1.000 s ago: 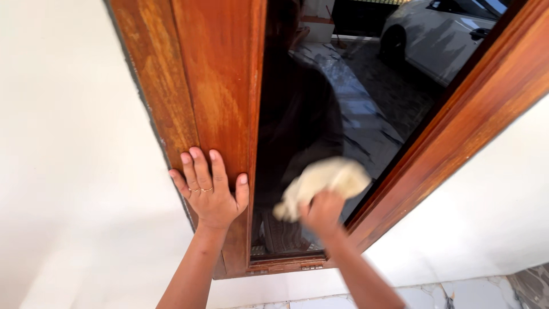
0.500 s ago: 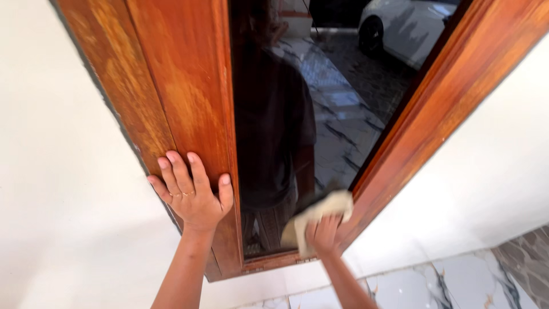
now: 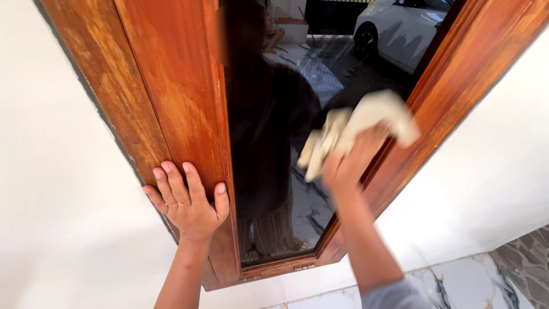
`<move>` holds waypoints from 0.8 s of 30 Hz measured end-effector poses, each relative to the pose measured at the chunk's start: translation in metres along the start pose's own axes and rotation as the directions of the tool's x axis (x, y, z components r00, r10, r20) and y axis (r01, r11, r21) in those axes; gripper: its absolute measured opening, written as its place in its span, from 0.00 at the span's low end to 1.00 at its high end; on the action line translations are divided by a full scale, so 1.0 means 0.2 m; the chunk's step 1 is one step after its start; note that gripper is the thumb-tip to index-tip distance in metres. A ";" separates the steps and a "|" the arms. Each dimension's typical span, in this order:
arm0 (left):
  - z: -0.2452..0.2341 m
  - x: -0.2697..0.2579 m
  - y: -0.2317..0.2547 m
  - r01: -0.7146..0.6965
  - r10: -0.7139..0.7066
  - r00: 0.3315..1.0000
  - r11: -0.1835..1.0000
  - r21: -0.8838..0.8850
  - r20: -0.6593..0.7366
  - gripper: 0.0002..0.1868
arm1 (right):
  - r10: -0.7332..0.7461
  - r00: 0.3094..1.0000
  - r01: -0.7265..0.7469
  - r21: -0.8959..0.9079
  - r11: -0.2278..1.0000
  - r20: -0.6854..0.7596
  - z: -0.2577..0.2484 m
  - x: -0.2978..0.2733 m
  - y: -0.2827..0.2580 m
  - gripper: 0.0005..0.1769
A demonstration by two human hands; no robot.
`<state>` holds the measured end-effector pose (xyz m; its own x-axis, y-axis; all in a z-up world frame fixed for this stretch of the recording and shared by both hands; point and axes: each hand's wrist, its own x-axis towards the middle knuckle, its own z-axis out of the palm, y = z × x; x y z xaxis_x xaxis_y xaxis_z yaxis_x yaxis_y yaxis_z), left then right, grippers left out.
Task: The person wipes the surface of a large wall-mounted mirror using a cloth. They systematically clean different sections of the glass, moving the cloth in vertical and horizontal strokes across the frame.
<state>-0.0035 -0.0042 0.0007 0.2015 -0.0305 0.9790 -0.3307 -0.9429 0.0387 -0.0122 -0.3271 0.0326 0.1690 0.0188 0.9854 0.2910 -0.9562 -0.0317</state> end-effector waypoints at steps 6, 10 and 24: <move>0.00 0.01 0.00 0.012 -0.012 1.000 1.000 -0.014 -0.005 0.37 | 0.044 0.837 -0.108 0.087 0.990 0.546 0.03 -1.40 -0.23 0.28; -0.02 0.01 0.00 0.020 -0.020 1.000 0.999 -0.025 0.001 0.37 | 0.041 0.747 -0.154 0.113 0.982 0.663 0.02 -1.86 -0.26 0.26; -0.03 0.00 0.01 0.034 -0.034 0.999 0.999 -0.032 0.005 0.35 | 0.091 0.996 -0.091 0.040 0.995 -0.007 0.13 0.41 -0.45 0.34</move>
<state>-0.0090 -0.0048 0.0018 0.2169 -0.0002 0.9762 -0.3529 -0.9324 0.0782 0.0002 -0.2316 0.1120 0.1884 -0.0703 0.9796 0.3122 -0.9414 -0.1276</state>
